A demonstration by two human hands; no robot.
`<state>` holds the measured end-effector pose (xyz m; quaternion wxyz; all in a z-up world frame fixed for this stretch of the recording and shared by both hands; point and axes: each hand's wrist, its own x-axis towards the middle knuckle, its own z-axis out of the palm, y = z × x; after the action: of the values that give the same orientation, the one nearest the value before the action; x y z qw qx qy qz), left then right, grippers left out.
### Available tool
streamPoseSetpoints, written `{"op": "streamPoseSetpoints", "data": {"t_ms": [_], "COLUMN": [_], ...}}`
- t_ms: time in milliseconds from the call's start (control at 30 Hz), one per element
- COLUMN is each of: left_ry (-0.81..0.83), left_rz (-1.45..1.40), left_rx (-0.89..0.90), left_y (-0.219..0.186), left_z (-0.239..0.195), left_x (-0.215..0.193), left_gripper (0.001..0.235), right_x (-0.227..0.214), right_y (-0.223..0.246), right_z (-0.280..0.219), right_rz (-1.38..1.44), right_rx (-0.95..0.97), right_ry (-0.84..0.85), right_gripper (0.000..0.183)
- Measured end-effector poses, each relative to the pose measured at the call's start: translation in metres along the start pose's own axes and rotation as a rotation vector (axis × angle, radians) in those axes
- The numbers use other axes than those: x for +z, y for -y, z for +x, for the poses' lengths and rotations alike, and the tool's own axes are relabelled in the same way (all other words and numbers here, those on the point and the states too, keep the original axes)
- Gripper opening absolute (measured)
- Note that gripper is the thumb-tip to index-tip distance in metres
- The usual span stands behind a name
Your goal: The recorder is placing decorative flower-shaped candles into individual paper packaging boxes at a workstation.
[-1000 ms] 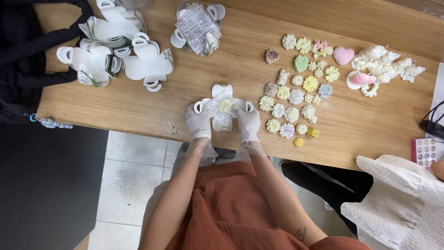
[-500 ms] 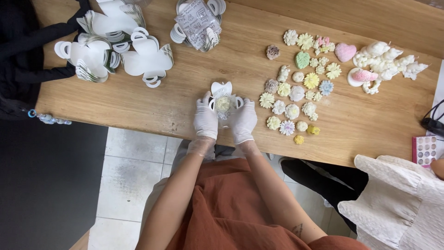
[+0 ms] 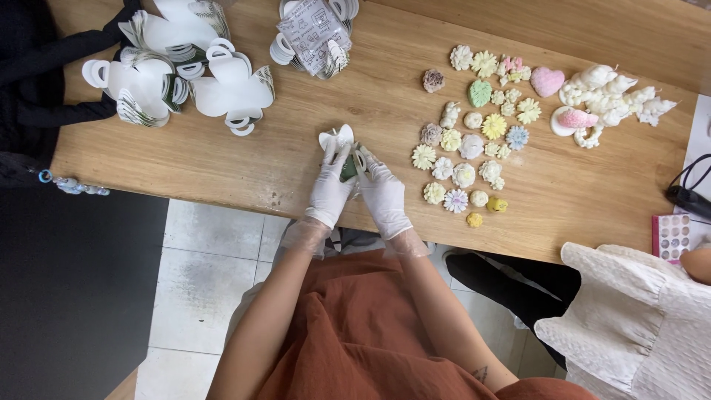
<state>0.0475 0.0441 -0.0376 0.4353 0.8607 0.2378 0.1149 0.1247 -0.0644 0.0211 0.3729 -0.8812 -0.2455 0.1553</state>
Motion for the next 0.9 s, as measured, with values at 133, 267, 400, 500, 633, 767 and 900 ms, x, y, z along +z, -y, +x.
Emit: {"op": "streamPoseSetpoints", "data": {"t_ms": [133, 267, 400, 500, 633, 767, 900], "left_ry": [-0.035, -0.093, -0.123, -0.178, -0.277, -0.255, -0.021], "left_rz": [-0.056, -0.056, -0.134, -0.098, -0.102, -0.012, 0.06], "left_rx": [-0.04, -0.066, -0.064, -0.073, -0.066, -0.029, -0.385], "left_y": [-0.007, 0.0, 0.01, 0.002, 0.021, -0.023, -0.088], "left_z": [0.0, -0.004, -0.011, -0.011, -0.016, -0.025, -0.038], "left_x": [-0.004, 0.001, 0.012, 0.012, 0.032, -0.007, -0.076], "left_gripper": [0.076, 0.069, 0.071, 0.066, 0.06, 0.071, 0.094], "right_x": [0.013, 0.004, 0.013, 0.021, 0.038, 0.031, 0.015], "right_y": [-0.027, -0.012, -0.009, -0.009, -0.022, -0.019, -0.026], "right_z": [-0.004, -0.004, -0.003, 0.008, 0.011, 0.007, 0.004], "right_rz": [-0.011, -0.173, -0.371, -0.435, -0.637, -0.767, -0.669], "right_rx": [-0.083, -0.11, -0.166, -0.144, -0.167, -0.232, -0.503], "right_ry": [0.043, 0.159, 0.193, 0.201, 0.215, 0.213, 0.158], "right_gripper": [0.043, 0.049, 0.056, 0.053, 0.048, 0.043, 0.052]}}
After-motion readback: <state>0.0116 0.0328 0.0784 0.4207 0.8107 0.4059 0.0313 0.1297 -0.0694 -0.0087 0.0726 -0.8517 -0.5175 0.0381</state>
